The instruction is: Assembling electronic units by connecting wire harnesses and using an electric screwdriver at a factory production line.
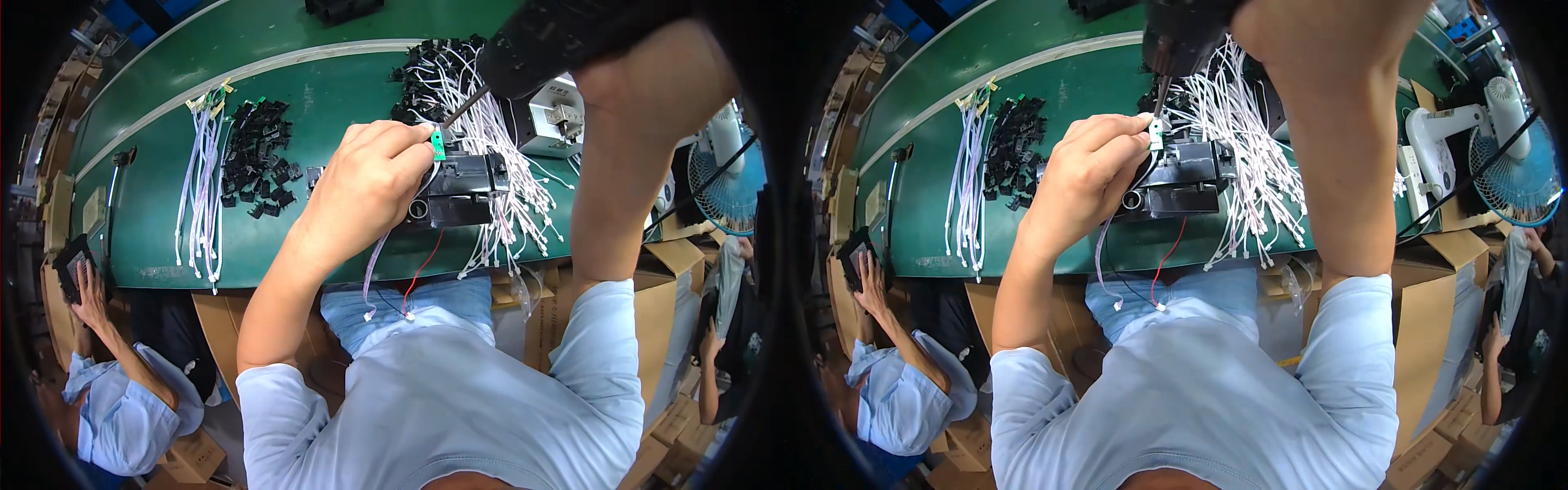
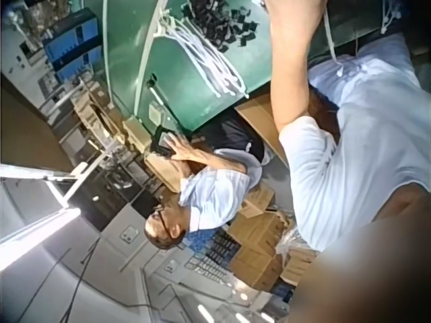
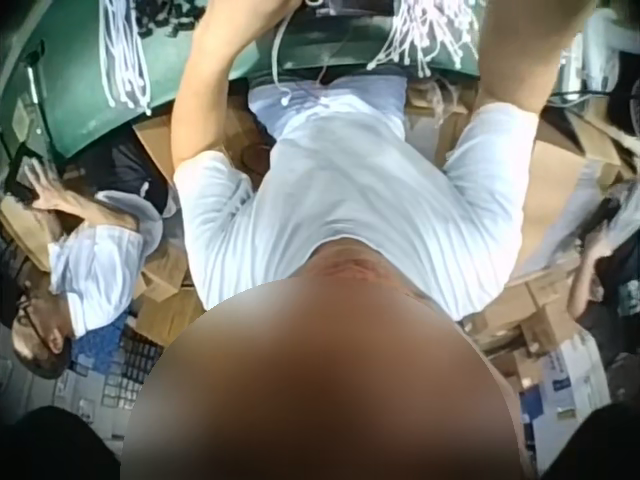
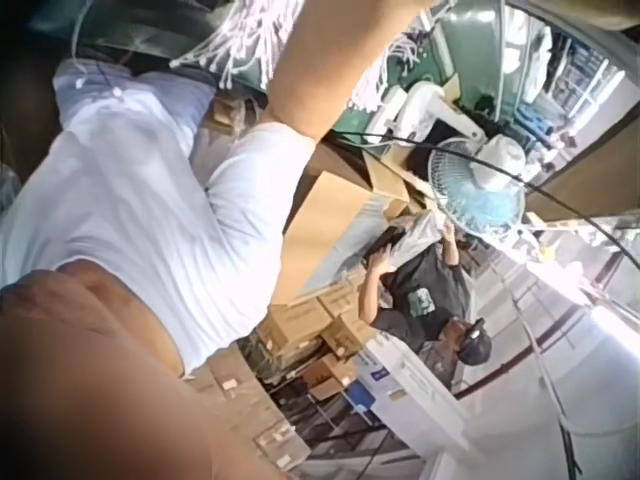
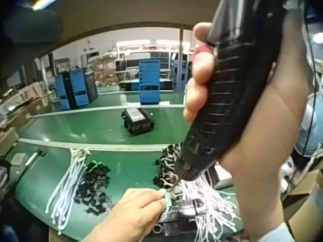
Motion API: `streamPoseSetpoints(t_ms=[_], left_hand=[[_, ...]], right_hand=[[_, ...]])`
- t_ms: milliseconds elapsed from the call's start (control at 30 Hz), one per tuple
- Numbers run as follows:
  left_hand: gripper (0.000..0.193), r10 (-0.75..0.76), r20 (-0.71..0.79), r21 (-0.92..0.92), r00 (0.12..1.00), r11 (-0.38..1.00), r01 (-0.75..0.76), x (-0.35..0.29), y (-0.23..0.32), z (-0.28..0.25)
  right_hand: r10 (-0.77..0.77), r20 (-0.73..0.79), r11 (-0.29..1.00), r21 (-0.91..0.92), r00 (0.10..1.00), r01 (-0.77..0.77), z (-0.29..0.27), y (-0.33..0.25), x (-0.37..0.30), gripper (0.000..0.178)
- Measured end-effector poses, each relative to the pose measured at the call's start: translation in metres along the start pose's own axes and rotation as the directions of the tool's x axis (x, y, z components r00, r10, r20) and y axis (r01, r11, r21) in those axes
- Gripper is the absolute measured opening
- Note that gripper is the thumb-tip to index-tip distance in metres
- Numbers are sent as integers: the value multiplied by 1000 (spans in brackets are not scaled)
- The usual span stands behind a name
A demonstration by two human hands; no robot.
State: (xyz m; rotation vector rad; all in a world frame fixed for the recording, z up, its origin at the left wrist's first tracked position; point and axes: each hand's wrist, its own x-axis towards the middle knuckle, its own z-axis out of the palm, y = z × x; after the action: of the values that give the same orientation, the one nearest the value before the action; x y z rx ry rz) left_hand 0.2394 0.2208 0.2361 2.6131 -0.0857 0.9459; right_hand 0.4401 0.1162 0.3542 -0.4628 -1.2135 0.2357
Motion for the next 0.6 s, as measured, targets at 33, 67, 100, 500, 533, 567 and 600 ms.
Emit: streamPoseSetpoints(t_ms=[33,67,100,500,533,567,600], left_hand=[[16,4,-14,6,1000,1000,-4,0,-1,1],[13,9,-29,11,1000,1000,-8,0,-2,2],[13,10,-34,14,999,1000,-9,0,-3,2],[13,-9,-24,0,1000,1000,9,0,-5,1],[13,-8,-21,2,1000,1000,8,1,-5,0],[13,-7,-18,4,1000,1000,7,1,-5,0],[13,-8,-16,3,1000,1000,8,2,-5,0]], right_hand=[[-3,10,1000,5,1000,3,0,0,-2,89],[-7,21,1000,10,1000,7,0,0,-4,89],[-11,32,1000,14,999,10,2,-1,-7,90],[-45,141,996,76,989,35,-10,-7,-19,99],[-47,146,996,80,988,36,-7,-5,-20,99],[-49,151,996,84,987,37,-10,-6,-20,100],[-51,155,995,87,987,38,-13,-5,-18,101]])
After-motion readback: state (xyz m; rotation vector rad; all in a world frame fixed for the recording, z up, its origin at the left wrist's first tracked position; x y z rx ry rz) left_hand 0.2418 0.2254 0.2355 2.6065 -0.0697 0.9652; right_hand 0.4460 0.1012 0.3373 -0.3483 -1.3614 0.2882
